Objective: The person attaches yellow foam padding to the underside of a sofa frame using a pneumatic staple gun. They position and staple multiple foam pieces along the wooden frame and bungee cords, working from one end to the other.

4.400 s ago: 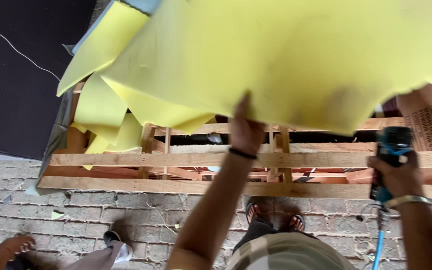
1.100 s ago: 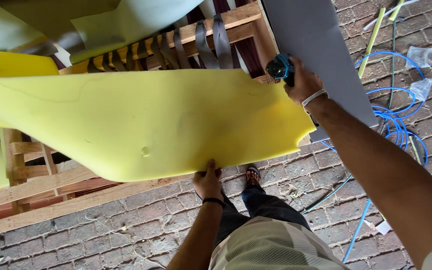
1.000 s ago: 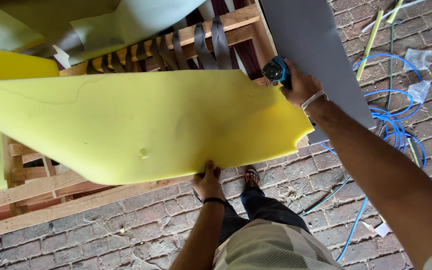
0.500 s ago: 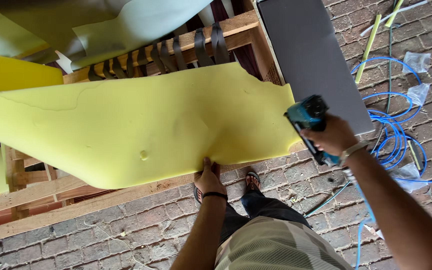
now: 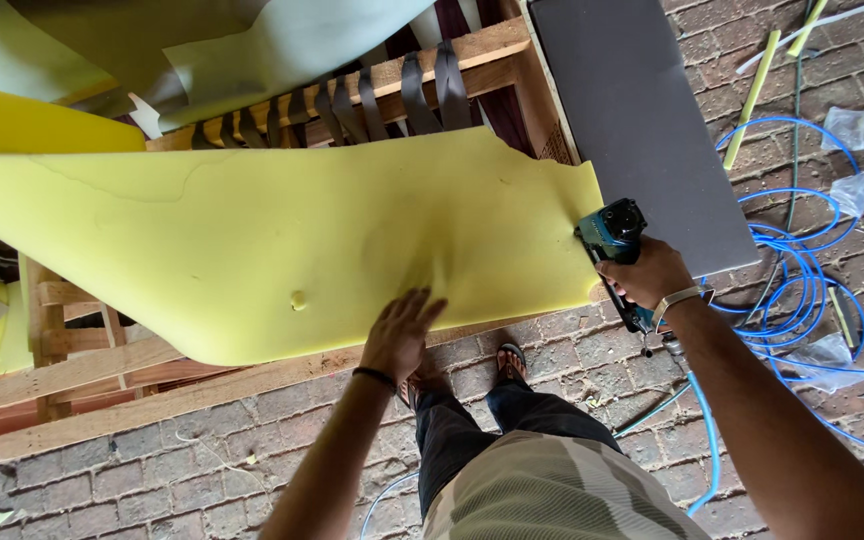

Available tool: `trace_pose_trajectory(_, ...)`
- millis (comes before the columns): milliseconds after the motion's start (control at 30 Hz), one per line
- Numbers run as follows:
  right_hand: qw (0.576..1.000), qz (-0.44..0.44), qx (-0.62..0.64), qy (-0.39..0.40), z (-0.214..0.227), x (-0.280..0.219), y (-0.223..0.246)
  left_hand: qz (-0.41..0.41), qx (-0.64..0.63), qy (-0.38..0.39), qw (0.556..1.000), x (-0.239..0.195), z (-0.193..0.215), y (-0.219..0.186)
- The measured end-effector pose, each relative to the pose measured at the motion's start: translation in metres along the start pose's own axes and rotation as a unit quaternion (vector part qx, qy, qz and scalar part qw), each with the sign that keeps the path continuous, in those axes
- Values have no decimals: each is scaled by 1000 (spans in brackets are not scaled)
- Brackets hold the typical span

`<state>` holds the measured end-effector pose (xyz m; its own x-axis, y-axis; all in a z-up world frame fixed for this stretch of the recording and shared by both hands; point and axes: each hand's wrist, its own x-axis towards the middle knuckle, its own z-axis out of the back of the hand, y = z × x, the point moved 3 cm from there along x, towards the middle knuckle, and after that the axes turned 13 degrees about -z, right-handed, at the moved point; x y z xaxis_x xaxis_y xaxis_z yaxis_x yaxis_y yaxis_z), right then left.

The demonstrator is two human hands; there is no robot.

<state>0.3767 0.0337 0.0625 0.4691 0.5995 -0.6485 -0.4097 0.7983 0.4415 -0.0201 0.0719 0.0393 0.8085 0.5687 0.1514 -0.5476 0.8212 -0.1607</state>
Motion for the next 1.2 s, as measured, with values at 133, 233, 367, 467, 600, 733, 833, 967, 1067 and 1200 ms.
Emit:
trace_pose_trajectory(133,1000,-5,20,7,1,3,-4,-78,-23,39,996,1,-2,16)
trace_pose_trajectory(233,999,-10,42,2,2,5,-6,-73,6,35,997,-6,-1,20)
trace_pose_trajectory(367,999,-18,51,8,5,4,-10,-57,9,32,998,-14,-11,-2)
trace_pose_trajectory(467,998,-29,56,1,5,2,-3,-29,48,28,998,-19,-8,-16)
trace_pose_trajectory(600,996,-29,87,0,9,-3,-4,-1,22,-7,1000,-20,0,-24)
trace_pose_trajectory(733,992,-39,117,-12,12,-3,2,10,8,-22,1000,-20,7,-24)
trace_pose_trajectory(833,994,-50,92,-21,12,2,7,11,-6,-38,999,-20,9,-25)
trace_pose_trajectory(967,996,-45,73,-25,12,-3,6,21,-41,-11,999,-20,12,-23)
trace_pose_trajectory(1067,996,-37,80,0,8,-17,-10,43,-65,3,997,-20,14,-22)
trace_pose_trajectory(1200,997,-42,34,59,-11,-44,-43,57,-64,-5,996,-21,12,-27)
